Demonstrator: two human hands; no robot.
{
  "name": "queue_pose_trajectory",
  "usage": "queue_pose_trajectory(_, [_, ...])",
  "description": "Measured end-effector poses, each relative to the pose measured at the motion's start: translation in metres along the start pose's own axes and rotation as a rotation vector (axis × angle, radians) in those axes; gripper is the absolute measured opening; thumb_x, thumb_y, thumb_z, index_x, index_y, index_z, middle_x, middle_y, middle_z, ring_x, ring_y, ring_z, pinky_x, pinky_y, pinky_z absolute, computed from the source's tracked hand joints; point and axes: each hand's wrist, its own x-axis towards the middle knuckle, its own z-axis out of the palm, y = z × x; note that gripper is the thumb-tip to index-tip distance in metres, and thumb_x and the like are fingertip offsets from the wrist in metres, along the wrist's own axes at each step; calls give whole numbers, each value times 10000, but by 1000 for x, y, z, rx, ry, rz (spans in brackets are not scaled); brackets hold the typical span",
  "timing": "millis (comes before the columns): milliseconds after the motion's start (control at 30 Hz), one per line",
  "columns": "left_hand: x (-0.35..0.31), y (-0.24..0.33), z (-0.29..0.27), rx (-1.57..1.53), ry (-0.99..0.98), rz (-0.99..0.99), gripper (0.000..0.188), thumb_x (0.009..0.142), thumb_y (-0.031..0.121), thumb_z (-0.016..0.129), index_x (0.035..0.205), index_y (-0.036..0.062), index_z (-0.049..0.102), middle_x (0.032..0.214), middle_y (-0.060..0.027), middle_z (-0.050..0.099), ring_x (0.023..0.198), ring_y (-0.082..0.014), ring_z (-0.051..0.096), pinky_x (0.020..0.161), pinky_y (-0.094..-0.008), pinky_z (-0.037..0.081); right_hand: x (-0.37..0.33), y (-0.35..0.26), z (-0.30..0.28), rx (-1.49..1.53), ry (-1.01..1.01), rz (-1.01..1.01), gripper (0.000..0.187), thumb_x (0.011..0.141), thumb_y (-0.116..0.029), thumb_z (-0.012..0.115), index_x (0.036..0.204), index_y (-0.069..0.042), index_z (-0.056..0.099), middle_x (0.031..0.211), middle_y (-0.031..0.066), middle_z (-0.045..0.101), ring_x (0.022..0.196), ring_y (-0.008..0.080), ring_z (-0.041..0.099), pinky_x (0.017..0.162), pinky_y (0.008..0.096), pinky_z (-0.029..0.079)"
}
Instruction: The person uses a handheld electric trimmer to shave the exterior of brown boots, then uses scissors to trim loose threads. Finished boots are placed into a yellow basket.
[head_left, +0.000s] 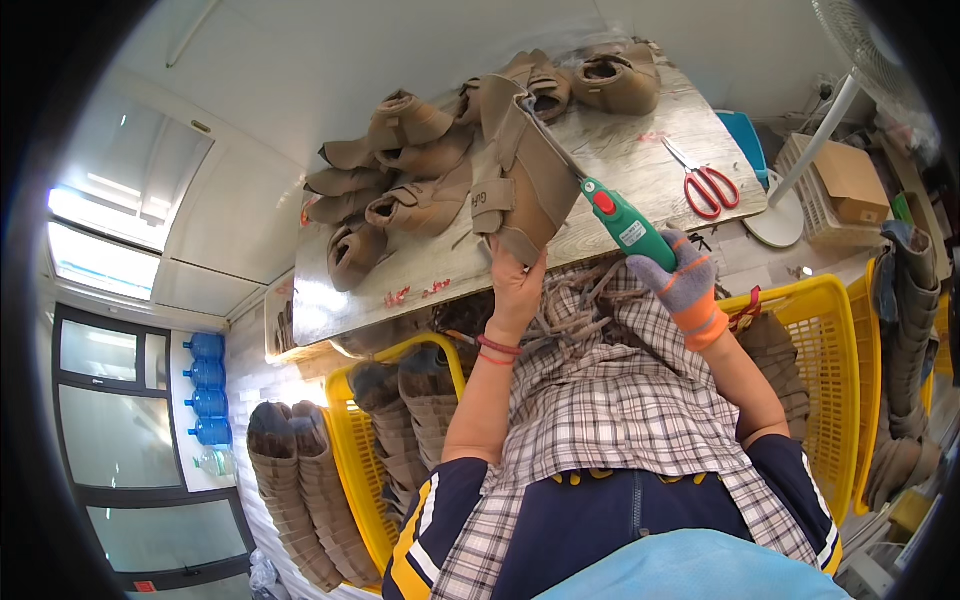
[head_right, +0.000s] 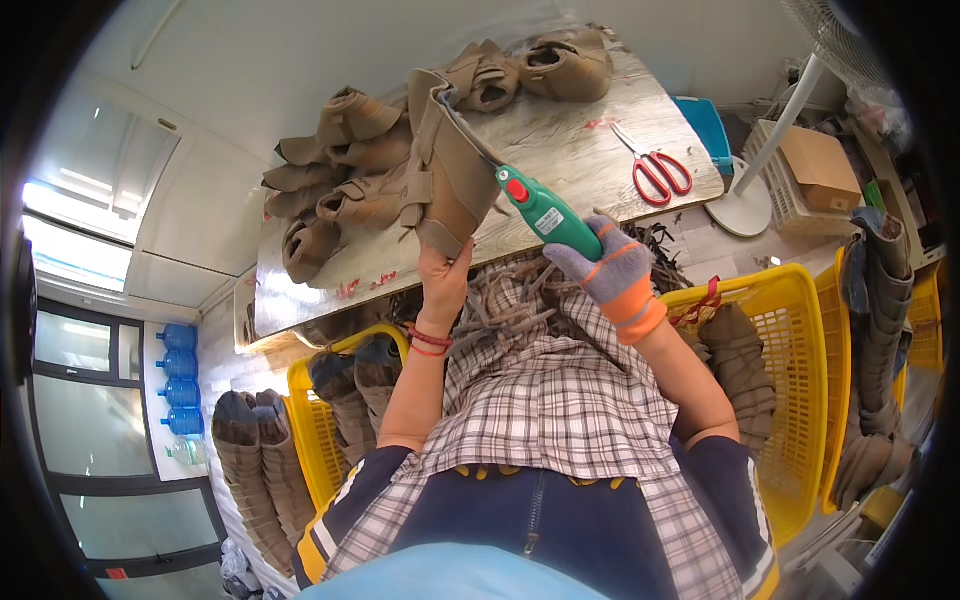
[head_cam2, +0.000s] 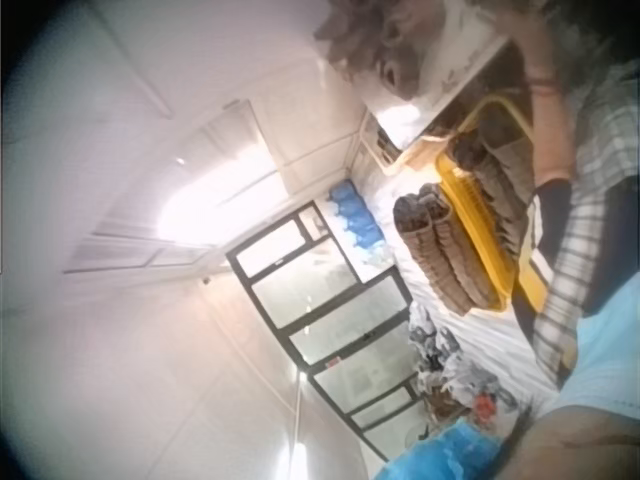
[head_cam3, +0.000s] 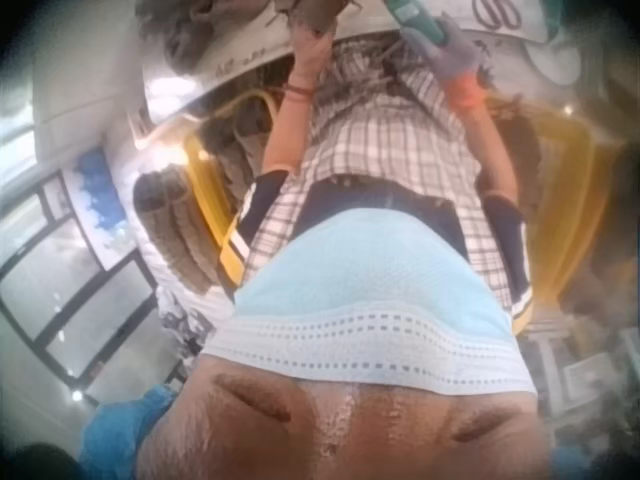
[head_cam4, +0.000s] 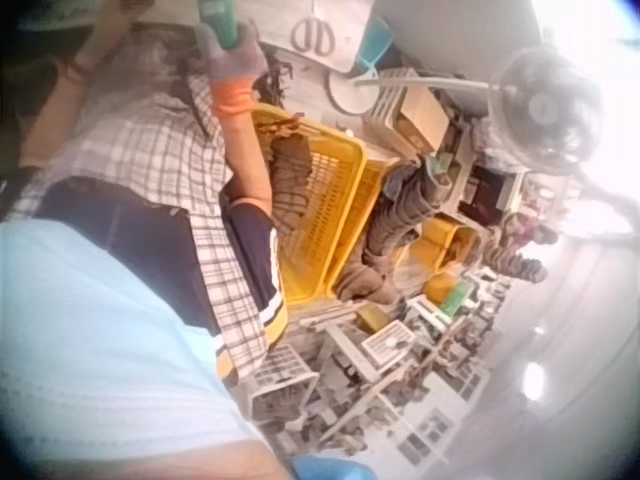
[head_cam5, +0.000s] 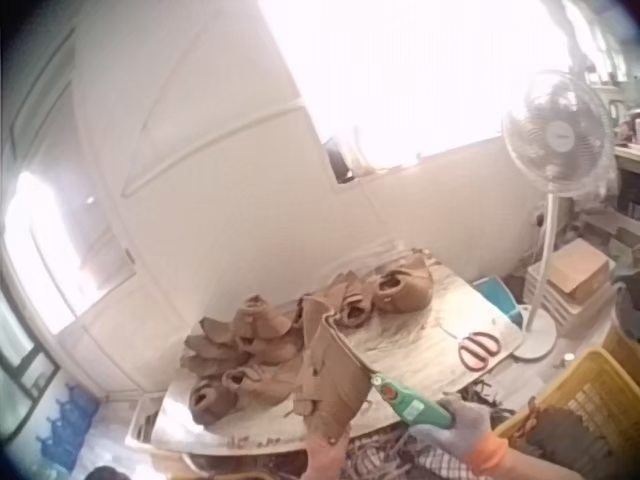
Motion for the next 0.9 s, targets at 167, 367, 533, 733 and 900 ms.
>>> queue_pose_trajectory(167, [4,2,-7,438,-125,293,314,755,-42,601,1069,-27,592,1173,-223,534,1175,-434,413,1005,-485,333,1,-3,2,83,22,138,434,739,-351,788,951,-11,621,619,25,597,546,60,543,504,228,443])
queue_pose_trajectory(367, [-11,0,7,563,-172,294,394,649,-1,633,1039,-51,597,1219,-264,489,1188,-480,381,1010,-542,309,7,6,-2,139,32,211,420,775,-369,753,940,-6,622,599,4,564,513,56,496,473,228,406])
queue_pose_trajectory(533, [-20,4,11,566,-241,264,426,650,-12,611,1075,-46,614,1247,-246,483,1207,-470,374,1022,-543,299,14,-4,-9,226,29,300,418,783,-381,745,911,0,627,595,-9,542,501,50,469,453,226,375])
queue_pose_trajectory(733, [-25,26,-12,273,-258,161,385,725,-23,616,1110,-6,624,1256,-175,521,1216,-400,420,1027,-480,318,21,11,-23,305,122,348,400,810,-369,722,911,7,627,614,-8,544,509,40,462,462,219,366])
queue_pose_trajectory(900, [-29,22,-68,-865,113,-489,385,905,102,569,1269,-6,504,1265,-88,554,1161,-247,526,1011,-396,389,4,30,-27,120,106,333,345,839,-349,693,871,-12,625,596,-23,516,505,40,446,460,231,339])
